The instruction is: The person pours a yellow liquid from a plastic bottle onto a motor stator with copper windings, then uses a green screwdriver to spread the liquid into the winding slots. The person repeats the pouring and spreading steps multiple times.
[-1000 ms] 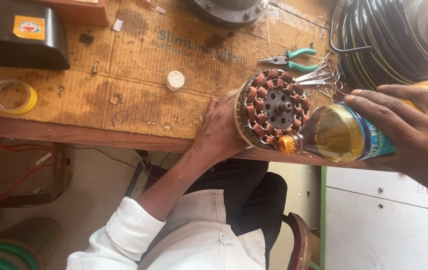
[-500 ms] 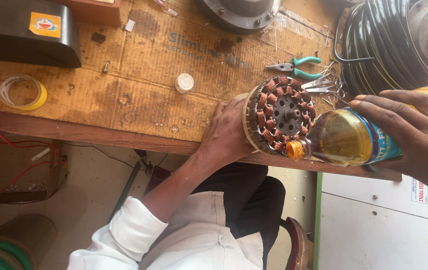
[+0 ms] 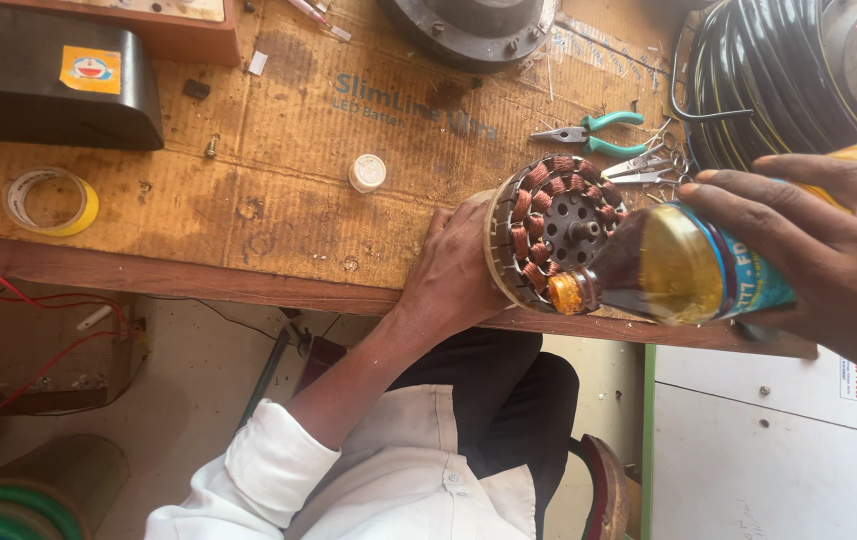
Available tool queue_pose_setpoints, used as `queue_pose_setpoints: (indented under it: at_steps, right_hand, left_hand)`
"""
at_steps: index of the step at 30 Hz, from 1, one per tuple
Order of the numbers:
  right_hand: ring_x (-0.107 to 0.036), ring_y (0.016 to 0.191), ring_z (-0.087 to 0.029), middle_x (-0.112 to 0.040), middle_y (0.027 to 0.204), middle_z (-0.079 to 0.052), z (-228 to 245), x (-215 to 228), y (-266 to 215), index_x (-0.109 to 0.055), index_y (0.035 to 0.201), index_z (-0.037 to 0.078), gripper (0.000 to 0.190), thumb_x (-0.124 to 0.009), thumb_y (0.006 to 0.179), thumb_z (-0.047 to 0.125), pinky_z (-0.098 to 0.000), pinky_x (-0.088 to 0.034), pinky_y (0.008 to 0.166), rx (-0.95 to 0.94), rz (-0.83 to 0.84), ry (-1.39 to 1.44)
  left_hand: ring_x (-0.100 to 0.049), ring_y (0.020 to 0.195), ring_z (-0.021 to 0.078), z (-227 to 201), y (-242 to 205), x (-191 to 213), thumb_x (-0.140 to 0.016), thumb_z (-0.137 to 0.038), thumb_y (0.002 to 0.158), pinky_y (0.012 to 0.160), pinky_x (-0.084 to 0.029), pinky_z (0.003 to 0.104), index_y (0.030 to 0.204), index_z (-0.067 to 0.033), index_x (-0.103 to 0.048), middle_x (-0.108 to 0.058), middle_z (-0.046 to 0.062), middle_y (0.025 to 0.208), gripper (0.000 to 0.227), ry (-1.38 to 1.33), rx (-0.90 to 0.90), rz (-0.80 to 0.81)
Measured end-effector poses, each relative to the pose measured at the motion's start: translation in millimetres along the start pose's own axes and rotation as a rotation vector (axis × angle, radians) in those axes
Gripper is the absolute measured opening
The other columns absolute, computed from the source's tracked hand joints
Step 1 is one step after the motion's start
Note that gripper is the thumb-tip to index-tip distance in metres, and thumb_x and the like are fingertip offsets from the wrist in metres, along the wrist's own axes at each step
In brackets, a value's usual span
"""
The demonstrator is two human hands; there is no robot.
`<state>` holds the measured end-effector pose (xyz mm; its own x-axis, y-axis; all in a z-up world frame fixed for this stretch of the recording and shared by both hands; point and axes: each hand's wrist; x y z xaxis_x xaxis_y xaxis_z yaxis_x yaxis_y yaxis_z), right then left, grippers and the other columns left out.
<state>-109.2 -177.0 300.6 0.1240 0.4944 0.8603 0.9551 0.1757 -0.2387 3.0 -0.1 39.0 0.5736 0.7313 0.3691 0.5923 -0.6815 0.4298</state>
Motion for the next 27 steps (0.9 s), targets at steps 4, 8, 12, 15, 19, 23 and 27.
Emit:
queue_pose_setpoints:
  at_steps: [4, 8, 12, 15, 19, 23, 27]
  right_hand:
    - [-0.062, 0.127, -0.029, -0.066, 0.137, -0.007, -3, -1, -9, -0.057, 0.14, 0.014, 0.114, -0.087, 0.039, 0.058, -0.0436, -0.049, 0.109, -0.035, 0.054, 0.049]
    - [-0.059, 0.131, -0.03, -0.064, 0.141, -0.007, -6, -9, -18, -0.054, 0.145, 0.016, 0.114, -0.083, 0.045, 0.062, -0.0506, -0.046, 0.115, -0.057, 0.057, 0.139]
    - [-0.06, 0.13, -0.022, -0.064, 0.139, 0.002, -9, -15, -20, -0.052, 0.148, 0.028, 0.124, -0.083, 0.037, 0.073, -0.0696, -0.035, 0.118, -0.11, 0.165, -0.059]
    - [-0.058, 0.135, -0.023, -0.062, 0.146, 0.002, -12, -13, -14, -0.049, 0.151, 0.028, 0.124, -0.081, 0.04, 0.073, -0.073, -0.032, 0.121, -0.057, 0.088, 0.001]
    - [-0.058, 0.134, -0.023, -0.063, 0.145, 0.002, -11, -10, -5, -0.049, 0.151, 0.03, 0.128, -0.084, 0.035, 0.071, -0.0696, -0.034, 0.119, -0.031, 0.123, -0.082]
    - [-0.057, 0.135, -0.025, -0.062, 0.144, 0.002, -15, -9, 0, -0.05, 0.15, 0.032, 0.13, -0.087, 0.029, 0.064, -0.0665, -0.035, 0.122, -0.046, 0.159, -0.07]
    - [-0.055, 0.137, -0.033, -0.058, 0.148, -0.005, -21, -8, 6, -0.048, 0.154, 0.029, 0.128, -0.09, 0.034, 0.05, -0.0623, -0.042, 0.12, -0.091, 0.197, 0.186]
  left_hand:
    - [-0.051, 0.135, 0.0283, 0, 1, 1, -0.091, -0.041, 0.071, 0.106, -0.039, 0.048, 0.141, -0.0043, -0.05, -0.057, 0.013, 0.139, 0.089, -0.001, 0.002, 0.008]
    - [-0.05, 0.135, 0.0298, 0, 3, -2, -0.092, -0.041, 0.069, 0.106, -0.037, 0.051, 0.141, -0.0044, -0.05, -0.057, 0.013, 0.138, 0.09, 0.02, 0.014, 0.018]
    - [-0.05, 0.135, 0.0304, 1, 3, -2, -0.091, -0.041, 0.069, 0.105, -0.039, 0.052, 0.14, -0.0037, -0.05, -0.057, 0.014, 0.138, 0.091, 0.023, 0.001, 0.019]
    - [-0.051, 0.135, 0.0299, -1, 3, 0, -0.091, -0.041, 0.069, 0.104, -0.04, 0.051, 0.139, -0.0051, -0.051, -0.057, 0.013, 0.138, 0.087, 0.019, -0.006, 0.012]
    - [-0.051, 0.134, 0.0301, -2, 1, 2, -0.09, -0.04, 0.071, 0.103, -0.04, 0.051, 0.141, -0.0042, -0.051, -0.058, 0.013, 0.138, 0.087, 0.005, 0.005, 0.006]
    - [-0.051, 0.134, 0.0309, -2, 2, 2, -0.09, -0.04, 0.072, 0.104, -0.04, 0.05, 0.14, -0.0048, -0.051, -0.058, 0.014, 0.138, 0.087, 0.014, -0.005, -0.006]
    - [-0.051, 0.133, 0.0304, -2, 2, 1, -0.09, -0.041, 0.07, 0.104, -0.04, 0.05, 0.14, -0.004, -0.05, -0.058, 0.014, 0.136, 0.089, -0.002, 0.009, 0.008]
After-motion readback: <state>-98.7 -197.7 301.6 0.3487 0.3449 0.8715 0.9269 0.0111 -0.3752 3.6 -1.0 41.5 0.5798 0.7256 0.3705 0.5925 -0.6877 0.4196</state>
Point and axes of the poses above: each hand's wrist, its own y-axis towards the middle knuckle, its own x-axis out of the back of the hand, z = x × y
